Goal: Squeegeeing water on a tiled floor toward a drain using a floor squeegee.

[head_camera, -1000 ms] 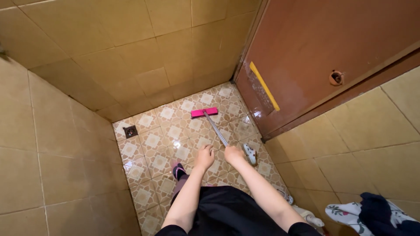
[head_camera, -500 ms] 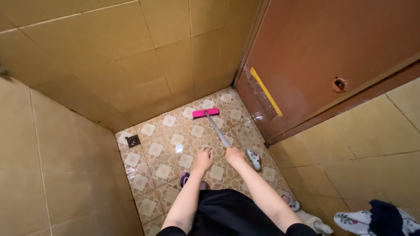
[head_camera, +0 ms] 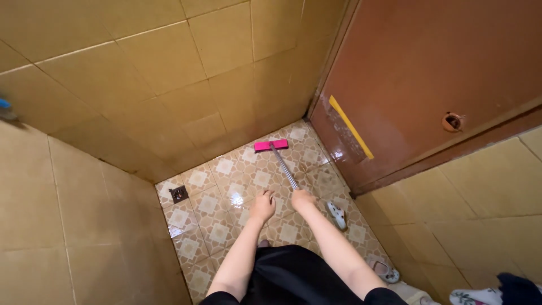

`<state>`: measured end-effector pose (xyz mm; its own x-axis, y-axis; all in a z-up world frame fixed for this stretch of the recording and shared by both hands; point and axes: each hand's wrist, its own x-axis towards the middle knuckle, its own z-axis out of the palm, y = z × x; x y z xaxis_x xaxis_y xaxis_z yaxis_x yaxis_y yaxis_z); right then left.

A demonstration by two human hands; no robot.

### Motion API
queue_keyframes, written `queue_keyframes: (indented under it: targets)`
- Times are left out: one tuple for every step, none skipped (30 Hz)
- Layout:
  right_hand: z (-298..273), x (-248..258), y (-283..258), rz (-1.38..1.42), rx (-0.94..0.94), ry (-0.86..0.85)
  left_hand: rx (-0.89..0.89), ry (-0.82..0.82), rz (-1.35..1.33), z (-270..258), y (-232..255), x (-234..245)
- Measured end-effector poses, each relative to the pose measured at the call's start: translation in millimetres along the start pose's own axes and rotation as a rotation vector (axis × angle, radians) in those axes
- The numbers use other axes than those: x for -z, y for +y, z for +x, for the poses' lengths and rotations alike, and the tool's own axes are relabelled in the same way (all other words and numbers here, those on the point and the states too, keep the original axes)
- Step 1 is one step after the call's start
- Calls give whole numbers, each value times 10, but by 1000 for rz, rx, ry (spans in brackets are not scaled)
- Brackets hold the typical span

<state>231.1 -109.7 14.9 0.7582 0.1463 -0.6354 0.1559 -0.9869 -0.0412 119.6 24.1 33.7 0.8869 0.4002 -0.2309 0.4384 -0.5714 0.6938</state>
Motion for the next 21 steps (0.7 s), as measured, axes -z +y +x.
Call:
queue_keyframes:
  targets:
    - [62, -7, -28, 1, 1, 1, -1, 1, 1, 40, -31, 28]
    - [123, -14, -55, 9, -3, -2, -28, 14, 16, 80, -62, 55]
    - [180, -23, -72, 18, -9, -5, -56, 24, 30, 117, -89, 77]
    - [148, 37, -120, 20, -10, -4, -58, 24, 32, 152, -103, 111]
    - [114, 96, -164, 14, -16, -17, -64, 22, 49, 186, -115, 140]
    - [81, 153, -209, 7, -22, -30, -69, 19, 66, 220, -129, 170]
    - [60, 186, -245, 10, -26, -31, -72, 16, 67, 240, -129, 206]
    - [38, 218, -280, 4, -27, -33, -63, 1, 60, 260, -129, 242]
    - [25, 258, -311, -1, -29, -33, -55, -14, 54, 290, -123, 275]
    - [157, 158, -295, 2, -33, -32, -59, -16, 55, 342, -166, 265]
    - [286, 58, -275, 8, -19, -2, -82, -13, 43, 390, -208, 254]
    - [414, -43, -253, 13, -5, 28, -106, -10, 31, 439, -250, 242]
    - [289, 74, -294, 16, -14, 28, -110, -17, 31, 456, -241, 261]
    - [164, 190, -334, 24, -32, 2, -111, -31, 37, 471, -233, 279]
    - [49, 313, -391, 32, -48, -21, -113, -42, 45, 499, -229, 309]
    - [117, 247, -371, 37, -54, -19, -119, -46, 45, 510, -224, 314]
    - [189, 184, -365, -5, -30, -17, -111, -65, 60, 523, -225, 329]
    - [261, 119, -356, -47, -7, -14, -102, -83, 74, 534, -225, 341]
    - [197, 179, -383, -42, -12, -17, -105, -89, 76, 538, -238, 362]
    - [133, 237, -407, -35, -10, 7, -107, -86, 84, 541, -249, 381]
    - [74, 305, -436, -28, -5, 32, -109, -79, 92, 548, -259, 404]
